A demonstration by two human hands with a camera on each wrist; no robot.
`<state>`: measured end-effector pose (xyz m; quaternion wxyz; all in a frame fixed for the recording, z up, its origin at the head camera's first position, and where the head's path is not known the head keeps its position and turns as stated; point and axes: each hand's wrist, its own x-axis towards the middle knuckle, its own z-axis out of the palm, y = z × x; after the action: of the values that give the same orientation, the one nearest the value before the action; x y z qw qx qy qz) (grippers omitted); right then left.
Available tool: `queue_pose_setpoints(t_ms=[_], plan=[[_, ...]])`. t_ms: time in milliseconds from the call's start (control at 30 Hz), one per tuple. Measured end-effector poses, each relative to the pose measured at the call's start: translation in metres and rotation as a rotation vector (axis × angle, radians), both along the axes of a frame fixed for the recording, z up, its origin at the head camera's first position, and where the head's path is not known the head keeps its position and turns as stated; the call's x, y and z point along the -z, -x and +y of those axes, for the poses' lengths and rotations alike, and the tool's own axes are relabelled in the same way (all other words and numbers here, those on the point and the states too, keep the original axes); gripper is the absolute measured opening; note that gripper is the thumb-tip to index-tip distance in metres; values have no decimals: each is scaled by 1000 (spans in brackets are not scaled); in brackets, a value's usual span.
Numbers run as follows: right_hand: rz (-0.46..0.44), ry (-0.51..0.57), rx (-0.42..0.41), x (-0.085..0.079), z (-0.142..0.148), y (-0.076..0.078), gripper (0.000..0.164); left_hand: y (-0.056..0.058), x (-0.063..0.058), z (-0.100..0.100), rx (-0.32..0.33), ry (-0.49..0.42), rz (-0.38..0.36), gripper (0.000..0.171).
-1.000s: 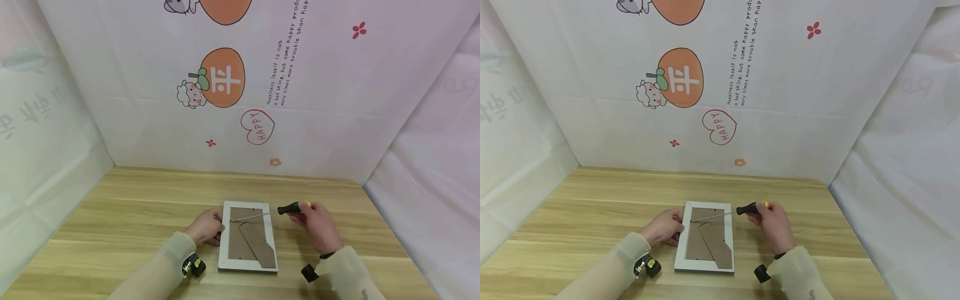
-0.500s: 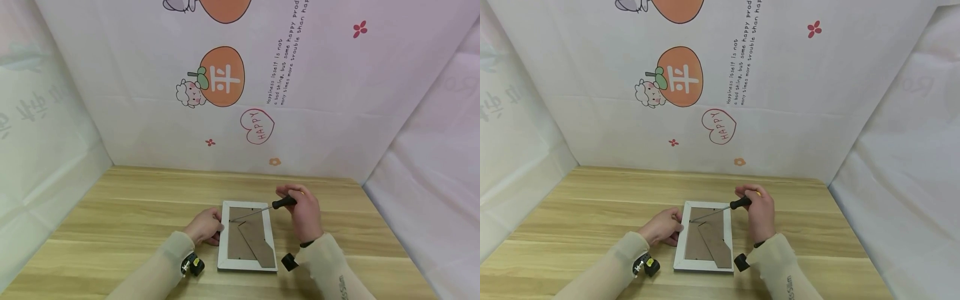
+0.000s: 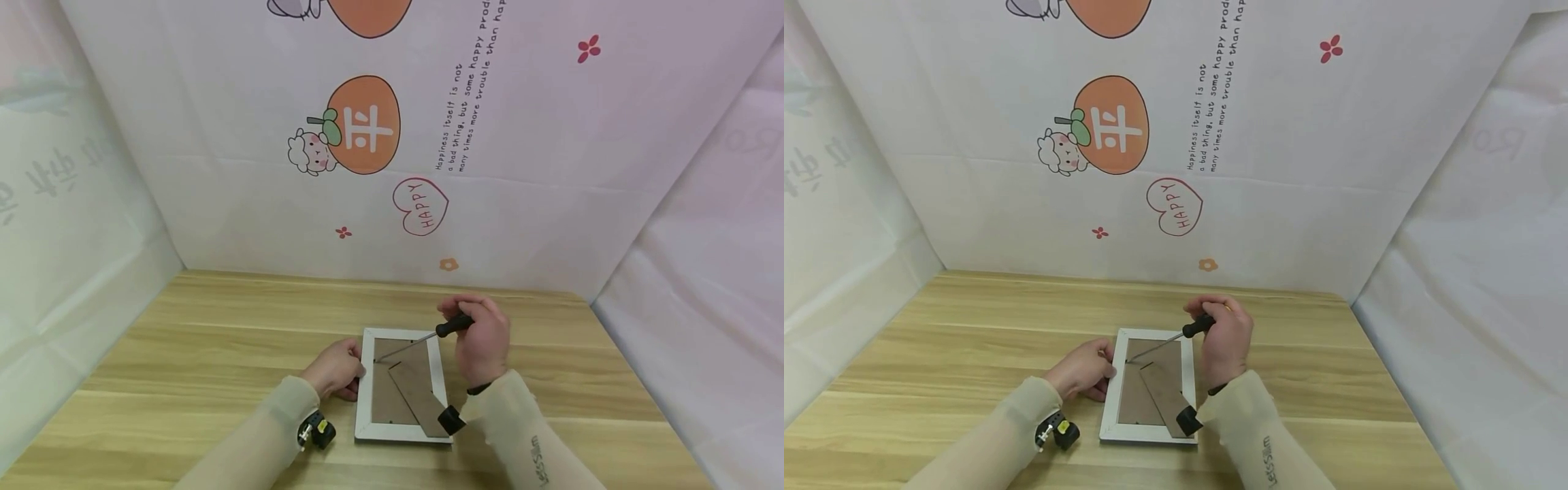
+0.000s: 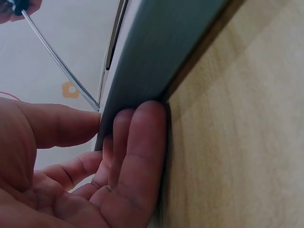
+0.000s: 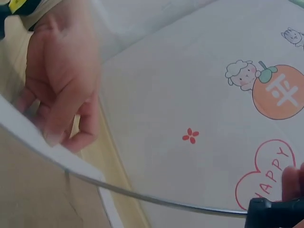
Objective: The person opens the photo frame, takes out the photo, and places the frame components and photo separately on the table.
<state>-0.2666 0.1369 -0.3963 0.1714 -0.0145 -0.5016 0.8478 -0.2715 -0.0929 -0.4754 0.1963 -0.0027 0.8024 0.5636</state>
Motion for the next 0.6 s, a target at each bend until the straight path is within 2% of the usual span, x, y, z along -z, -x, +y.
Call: queue_pose_setpoints(t_ms=[333, 500, 600], plan=[[83, -40, 8, -6, -23, 8, 17, -1, -1, 1, 5, -18, 2, 15], [88, -41, 0, -10, -31, 11, 18, -1, -2, -1, 9, -11, 6, 15], [96, -78, 0, -12, -36, 12, 18, -2, -4, -1, 10, -11, 7, 15]])
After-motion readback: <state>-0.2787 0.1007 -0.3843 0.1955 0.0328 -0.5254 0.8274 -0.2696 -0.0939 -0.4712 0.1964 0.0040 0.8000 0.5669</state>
